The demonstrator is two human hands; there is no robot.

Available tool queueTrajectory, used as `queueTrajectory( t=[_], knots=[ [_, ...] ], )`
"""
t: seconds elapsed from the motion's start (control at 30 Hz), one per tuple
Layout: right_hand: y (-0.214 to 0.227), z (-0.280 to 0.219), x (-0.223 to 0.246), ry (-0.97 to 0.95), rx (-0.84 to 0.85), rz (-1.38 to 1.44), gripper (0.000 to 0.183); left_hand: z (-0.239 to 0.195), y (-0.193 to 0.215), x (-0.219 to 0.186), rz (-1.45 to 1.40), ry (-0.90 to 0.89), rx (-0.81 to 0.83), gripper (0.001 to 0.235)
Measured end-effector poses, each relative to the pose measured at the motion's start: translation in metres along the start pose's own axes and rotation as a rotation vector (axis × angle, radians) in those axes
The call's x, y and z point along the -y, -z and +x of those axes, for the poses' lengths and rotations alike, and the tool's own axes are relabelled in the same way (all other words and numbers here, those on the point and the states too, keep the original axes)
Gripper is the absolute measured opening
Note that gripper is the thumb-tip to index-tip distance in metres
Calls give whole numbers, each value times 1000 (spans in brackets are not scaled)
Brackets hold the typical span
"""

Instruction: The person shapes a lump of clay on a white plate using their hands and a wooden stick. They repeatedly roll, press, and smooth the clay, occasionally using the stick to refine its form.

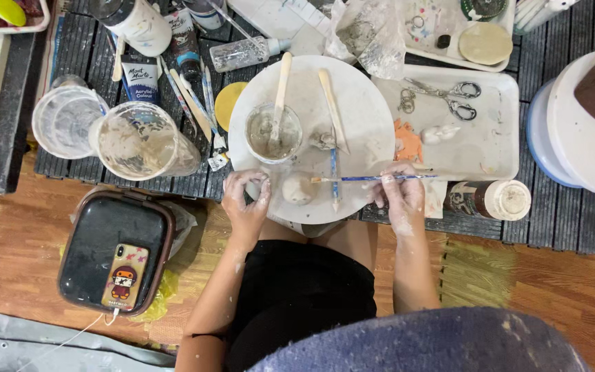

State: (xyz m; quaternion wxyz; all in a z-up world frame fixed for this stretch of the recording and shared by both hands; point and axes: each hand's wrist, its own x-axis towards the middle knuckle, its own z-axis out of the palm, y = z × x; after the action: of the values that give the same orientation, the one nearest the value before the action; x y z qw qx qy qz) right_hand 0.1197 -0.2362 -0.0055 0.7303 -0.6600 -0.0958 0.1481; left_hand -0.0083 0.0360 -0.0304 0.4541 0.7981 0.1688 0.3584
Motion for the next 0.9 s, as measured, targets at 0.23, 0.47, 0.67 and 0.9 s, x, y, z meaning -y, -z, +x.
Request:
queueTrajectory(
  t=[0.23,0.47,0.67,0.9],
  knots=[
    [0,2,1,-11,15,-18,9,3,1,-3,-6,-33,4,22],
    [14,4,2,562,-199,-290,7,0,14,-29,64,-211,-67,24],
    [-2,1,17,659,-63,-1192,36,2,10,-53,-13,-312,47,26],
    [-13,4,44,530,12,-1095,45,13,9,-64,135,-350,152,31]
  ],
)
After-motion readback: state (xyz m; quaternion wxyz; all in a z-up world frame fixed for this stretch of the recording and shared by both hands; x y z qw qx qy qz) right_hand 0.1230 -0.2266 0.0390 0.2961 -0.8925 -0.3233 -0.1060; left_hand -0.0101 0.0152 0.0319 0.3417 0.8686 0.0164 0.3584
